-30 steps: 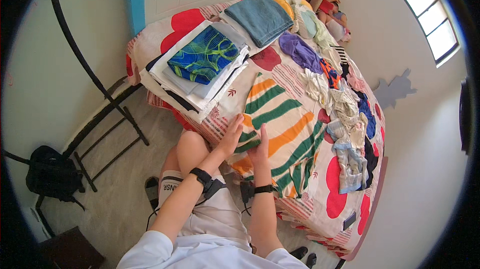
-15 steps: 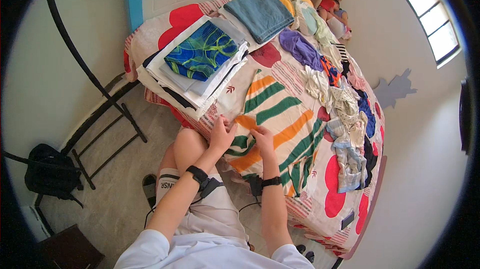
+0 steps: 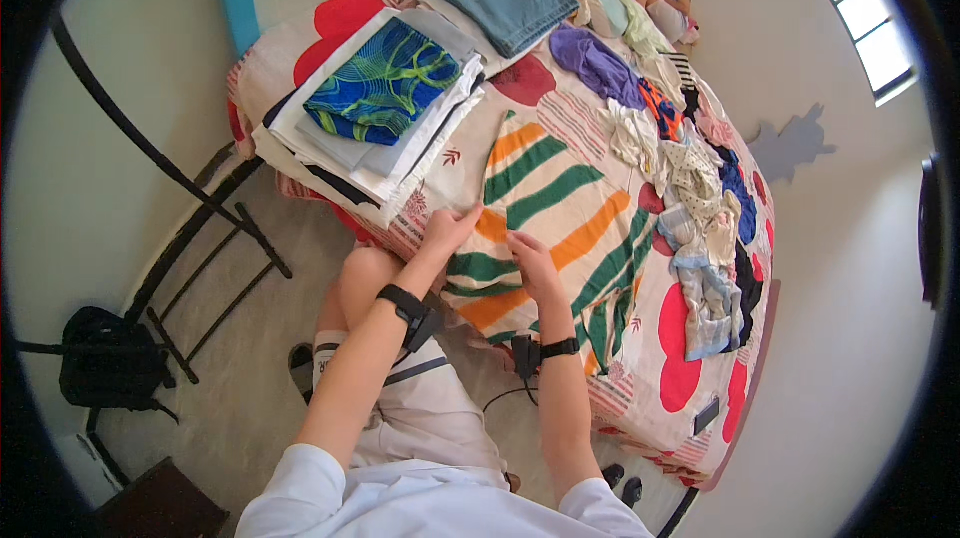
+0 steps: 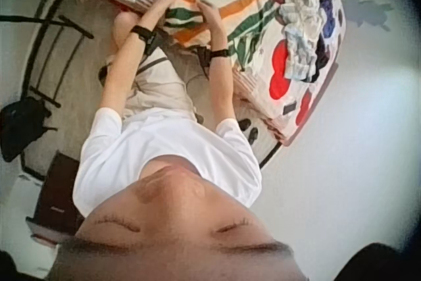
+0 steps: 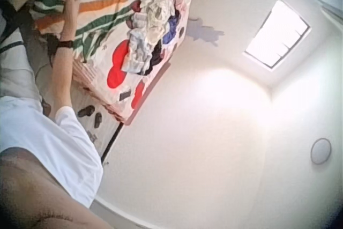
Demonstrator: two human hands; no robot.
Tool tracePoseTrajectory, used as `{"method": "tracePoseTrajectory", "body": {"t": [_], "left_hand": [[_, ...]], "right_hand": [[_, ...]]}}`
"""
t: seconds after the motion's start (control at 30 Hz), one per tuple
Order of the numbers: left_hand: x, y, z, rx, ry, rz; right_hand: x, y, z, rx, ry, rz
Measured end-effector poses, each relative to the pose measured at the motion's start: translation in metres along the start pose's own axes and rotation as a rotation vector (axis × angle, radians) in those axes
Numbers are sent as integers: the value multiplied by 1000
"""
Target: Folding clothes and placing them in a pile on a bed.
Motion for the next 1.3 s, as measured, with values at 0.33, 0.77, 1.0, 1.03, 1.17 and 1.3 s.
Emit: {"method": "tracePoseTrajectory", "body": {"t": [0.33, 0.77, 1.0, 1.03, 1.17, 1.3], "left_hand": [[-10, 0, 10, 86, -141, -43], [-18, -5, -2, -117, 142, 135], [-55, -8, 4, -71, 257, 337], [-71, -10, 8, -15, 344, 567], [-80, 6, 14, 294, 543, 804], [-86, 16, 20, 557, 583, 538]], "right_hand": [[-1, -26, -18, -96, -503, -153], [-28, -34, -20, -206, -205, -320], [-20, -41, -22, -196, -155, -303], [-23, -40, -25, -187, -132, -300], [-17, -40, -23, -192, -114, -322], [-23, -35, -24, -191, -80, -324]]}}
Point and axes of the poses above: each hand's wrist, its own y-axis towards the middle knuckle, its own z-axis out of the palm, x = y × z, the point moved 6 cm from there along y, towards the middle knuckle, and after that the axes turned 2 degrees about z, right-handed, at the moved point
